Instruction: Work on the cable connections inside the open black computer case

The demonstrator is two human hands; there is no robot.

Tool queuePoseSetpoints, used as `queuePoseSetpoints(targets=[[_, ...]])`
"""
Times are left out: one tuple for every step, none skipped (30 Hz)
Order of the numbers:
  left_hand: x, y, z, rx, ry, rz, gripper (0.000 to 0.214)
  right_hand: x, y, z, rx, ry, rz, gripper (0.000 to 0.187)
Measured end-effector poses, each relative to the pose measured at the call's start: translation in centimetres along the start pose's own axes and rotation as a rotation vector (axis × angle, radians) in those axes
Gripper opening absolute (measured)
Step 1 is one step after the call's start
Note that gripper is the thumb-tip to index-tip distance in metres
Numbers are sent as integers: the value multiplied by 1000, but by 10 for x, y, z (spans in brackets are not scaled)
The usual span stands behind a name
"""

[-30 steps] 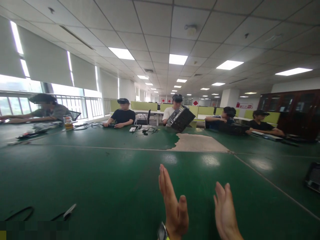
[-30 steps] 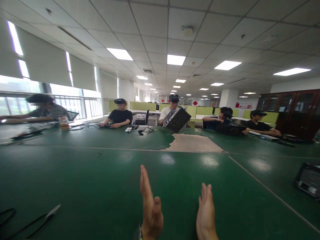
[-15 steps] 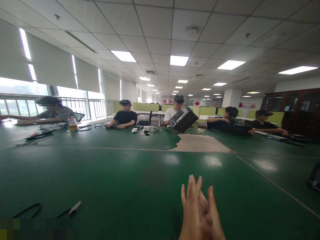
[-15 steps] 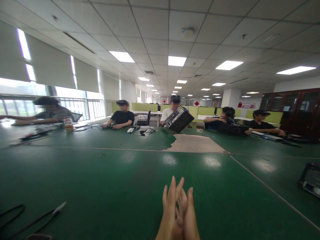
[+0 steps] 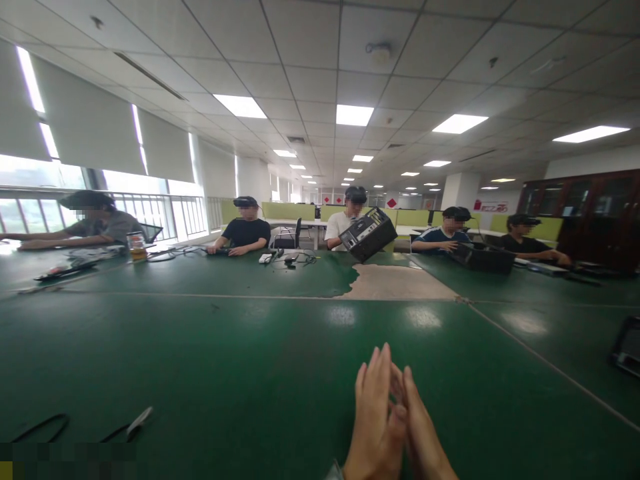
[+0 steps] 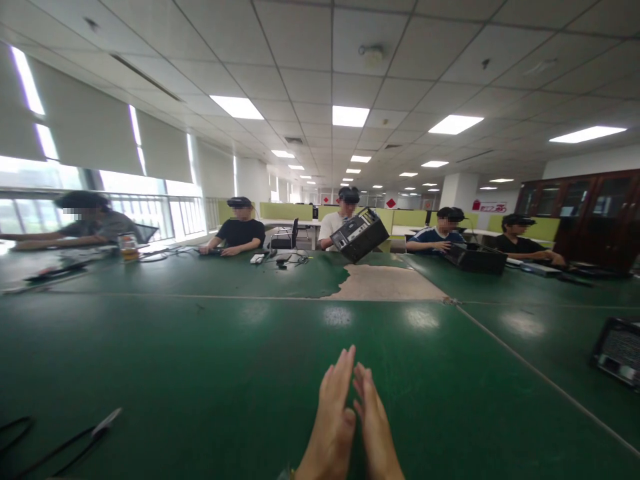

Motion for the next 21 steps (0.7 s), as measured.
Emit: queuePoseSetpoints(targets=[[5,10,3,-15,43,63,65,4,8,2,-59,-28,-56,79],[11,20,5,-27,100,136,63,8,17,4,-131,-32,-148,81],[18,30,7,-30,153,212,62,12,25,6,-203,-14,-269,84],[26,39,8,-27,200,282,64,15,33,9,-258,12,-404,85],[35,45,8,-20,246,338,66,16,39,12,-287,34,-533,85],[44,50,7,-8,294,379,68,16,43,14,-299,38,-643,85],[53,53,5,8,339,410,70,14,46,17,-302,26,-730,84],[61,54,3,23,381,433,73,12,48,19,-298,7,-799,85],[68,54,1,39,414,451,75,10,49,20,-293,-11,-853,86],[74,54,-1,53,432,464,76,8,49,20,-290,-23,-896,88],[78,53,-2,65,441,478,77,6,48,21,-288,-31,-929,88],[80,52,-2,73,445,494,77,4,47,21,-289,-34,-957,88],[82,51,-2,79,452,509,78,2,47,21,-293,-36,-983,88],[82,50,-2,84,462,522,79,1,46,21,-300,-37,-1006,87],[81,50,-1,90,471,533,79,1,46,21,-308,-36,-1029,87],[80,50,0,94,480,540,79,2,45,21,-314,-37,-1051,87],[79,51,1,98,485,542,80,4,44,21,-316,-37,-1072,86],[79,51,1,101,487,541,80,8,43,20,-316,-36,-1091,86],[78,51,2,102,488,539,80,13,41,17,-313,-37,-1108,86],[78,51,2,100,489,539,79,20,39,13,-299,-38,-1121,86],[78,51,2,98,491,539,79,29,37,7,-264,-41,-1129,86]])
Point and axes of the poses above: each hand's wrist, its own z-axis towards the middle knuckle, its own y-axis out of the back of the hand, x = y × z, the point moved 2 cm from there along z, towards the middle knuckle, and after that the axes turned 13 degrees about -y, right-handed, at the moved point
